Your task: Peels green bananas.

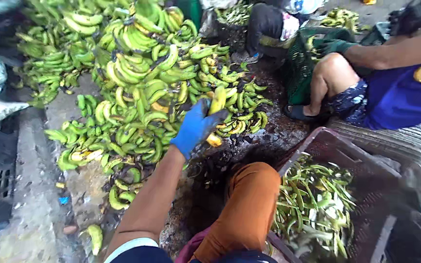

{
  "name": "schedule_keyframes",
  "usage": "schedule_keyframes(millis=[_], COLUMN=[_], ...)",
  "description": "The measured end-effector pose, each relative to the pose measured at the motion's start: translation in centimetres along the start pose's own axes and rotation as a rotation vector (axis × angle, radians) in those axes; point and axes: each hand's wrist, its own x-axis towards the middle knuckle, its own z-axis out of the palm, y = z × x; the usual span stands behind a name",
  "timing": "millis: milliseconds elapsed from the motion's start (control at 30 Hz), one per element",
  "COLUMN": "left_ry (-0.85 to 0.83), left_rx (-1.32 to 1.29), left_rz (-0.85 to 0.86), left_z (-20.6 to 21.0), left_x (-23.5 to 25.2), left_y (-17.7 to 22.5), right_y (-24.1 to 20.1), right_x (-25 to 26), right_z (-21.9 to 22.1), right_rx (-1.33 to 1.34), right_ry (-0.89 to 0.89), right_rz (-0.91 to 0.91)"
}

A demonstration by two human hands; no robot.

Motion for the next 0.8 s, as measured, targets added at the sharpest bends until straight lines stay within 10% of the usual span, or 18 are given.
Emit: schedule_keyframes(millis=[233,500,800], left_ry=[-0.508,-1.452,-0.983], left_rx=[0.204,0.81,0.609], left_rz=[0.451,0.547,0.283], left_z=[16.1,35.9,38.5], left_x=[-4.0,-18.6,-11.9], left_y=[12.6,1.5,4.1], right_y=[4.6,6.5,7.9], right_x=[2.5,0.6,-0.9], right_z=[0.7,-2.1,-3.0], right_rx=[0.139,-0.034,0.004], right_ry=[0.163,0.168,0.131], right_rz=[-0.112,0.025,0.026])
